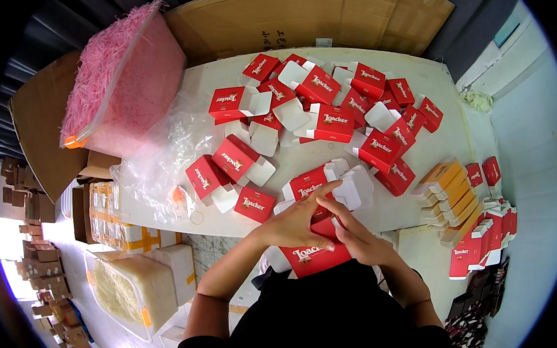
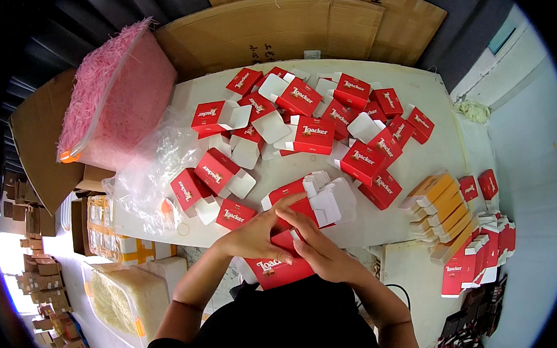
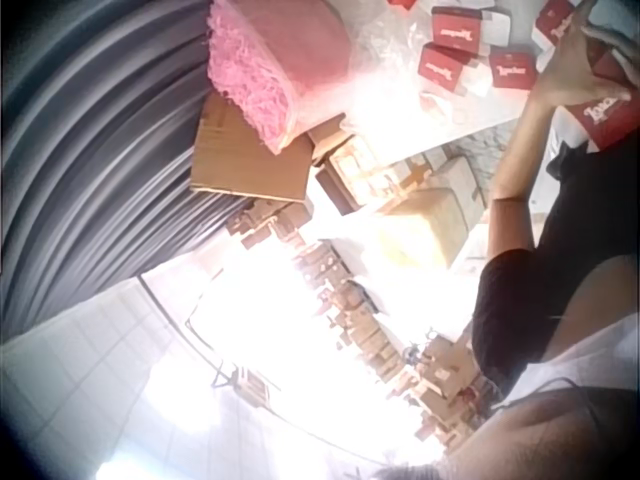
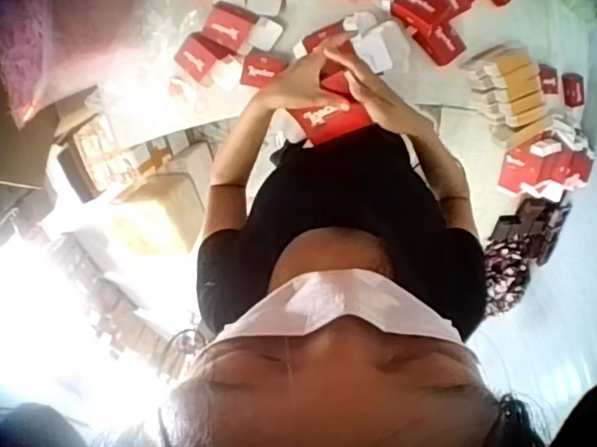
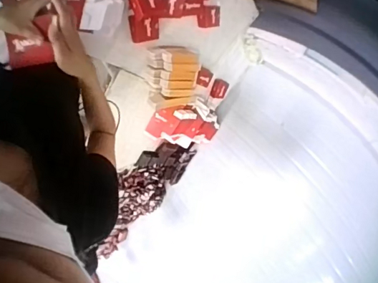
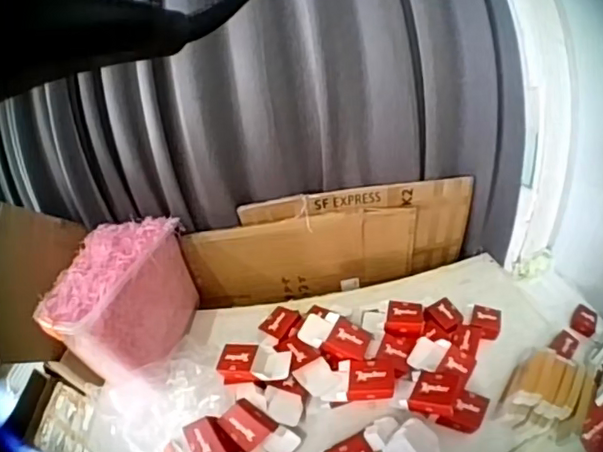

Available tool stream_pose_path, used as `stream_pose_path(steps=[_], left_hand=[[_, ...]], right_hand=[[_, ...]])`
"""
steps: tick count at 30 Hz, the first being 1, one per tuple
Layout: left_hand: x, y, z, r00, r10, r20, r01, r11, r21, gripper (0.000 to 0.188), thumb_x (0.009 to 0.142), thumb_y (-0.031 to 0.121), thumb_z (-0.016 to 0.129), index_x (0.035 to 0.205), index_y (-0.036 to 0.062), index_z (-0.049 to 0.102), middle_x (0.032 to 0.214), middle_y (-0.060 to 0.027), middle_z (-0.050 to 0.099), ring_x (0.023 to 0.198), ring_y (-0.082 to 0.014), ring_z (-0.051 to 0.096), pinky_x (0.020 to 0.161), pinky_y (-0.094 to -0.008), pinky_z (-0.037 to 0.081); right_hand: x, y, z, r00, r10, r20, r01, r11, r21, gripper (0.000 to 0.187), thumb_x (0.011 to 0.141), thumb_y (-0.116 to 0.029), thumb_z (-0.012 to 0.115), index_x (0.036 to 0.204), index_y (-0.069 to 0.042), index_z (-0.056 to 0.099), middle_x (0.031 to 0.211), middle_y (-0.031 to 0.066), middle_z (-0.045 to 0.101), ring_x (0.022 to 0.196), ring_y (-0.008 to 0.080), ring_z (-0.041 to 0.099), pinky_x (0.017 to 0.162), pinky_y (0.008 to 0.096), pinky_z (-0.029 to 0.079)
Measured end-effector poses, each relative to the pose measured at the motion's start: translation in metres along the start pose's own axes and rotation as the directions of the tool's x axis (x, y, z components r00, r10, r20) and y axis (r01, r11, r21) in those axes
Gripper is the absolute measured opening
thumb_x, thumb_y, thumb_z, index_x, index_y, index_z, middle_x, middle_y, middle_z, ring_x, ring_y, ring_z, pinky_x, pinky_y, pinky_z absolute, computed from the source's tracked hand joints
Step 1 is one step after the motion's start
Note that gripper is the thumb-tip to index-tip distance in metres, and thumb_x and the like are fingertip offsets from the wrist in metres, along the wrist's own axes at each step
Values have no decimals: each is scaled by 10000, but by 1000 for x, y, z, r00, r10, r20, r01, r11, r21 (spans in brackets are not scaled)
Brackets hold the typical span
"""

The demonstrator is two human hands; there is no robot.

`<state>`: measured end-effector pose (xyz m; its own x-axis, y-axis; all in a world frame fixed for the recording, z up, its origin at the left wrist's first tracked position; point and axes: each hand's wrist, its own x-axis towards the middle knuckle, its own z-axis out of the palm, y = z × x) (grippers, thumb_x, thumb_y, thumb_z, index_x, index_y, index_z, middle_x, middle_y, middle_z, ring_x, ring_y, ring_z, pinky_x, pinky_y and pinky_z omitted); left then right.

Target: The person assembles cardboard boxes by folding the flaps and interlocking them by hand.

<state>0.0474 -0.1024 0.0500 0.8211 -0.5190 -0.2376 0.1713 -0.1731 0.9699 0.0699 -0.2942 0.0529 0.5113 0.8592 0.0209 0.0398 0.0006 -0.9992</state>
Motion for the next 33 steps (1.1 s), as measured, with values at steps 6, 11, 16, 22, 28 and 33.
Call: stream_pose_path(steps=[6,11,16,22,28,33], left_hand=[[-2,4,4,998,61,-30,-57,991,122,1025,612,327,795,1395,101,173,1306,-149,393,1225,-305,381,1016,-390,309],[-2,-2,4,992,122,24,-125,979,162,853,646,206,761,1351,95,294,1293,-135,422,1185,-276,431,983,-355,345],[-2,-3,4,997,23,80,-24,1000,4,840,637,115,741,1352,103,301,1224,-138,477,1141,-242,465,974,-346,357],[-1,15,-5,996,-78,51,82,994,-69,959,637,53,732,1403,137,162,1278,-110,403,1099,-223,482,935,-364,393],[14,-7,-24,998,61,13,-45,844,-534,966,653,55,715,1417,151,132,1381,-95,299,1239,-281,363,966,-437,372],[19,-11,-47,918,15,-395,-278,736,-617,721,723,187,683,1336,100,313,1292,-81,423,1182,-276,425,942,-402,405]], right_hand=[[1,1,8,994,-59,-92,52,996,-71,528,934,-194,344,1389,1,160,1410,191,202,1313,321,189,1067,413,159],[3,11,21,972,-101,-214,60,979,-193,552,915,-186,367,1390,2,157,1397,219,207,1335,361,123,1063,442,154],[6,4,6,994,63,93,-40,971,-236,587,930,-211,346,1417,-37,68,1464,205,17,1367,290,72,1080,416,126],[-8,16,21,973,105,-204,-95,994,58,682,886,-237,475,1401,-16,86,1401,226,193,1333,325,160,1057,407,199],[-28,23,2,970,224,-95,-189,939,286,821,827,-218,613,1415,-48,66,1404,176,227,1288,239,257,1062,355,201],[-108,68,-95,775,299,-557,287,618,732,484,860,-257,564,1274,-64,403,1244,128,487,1131,256,482,916,417,426]])
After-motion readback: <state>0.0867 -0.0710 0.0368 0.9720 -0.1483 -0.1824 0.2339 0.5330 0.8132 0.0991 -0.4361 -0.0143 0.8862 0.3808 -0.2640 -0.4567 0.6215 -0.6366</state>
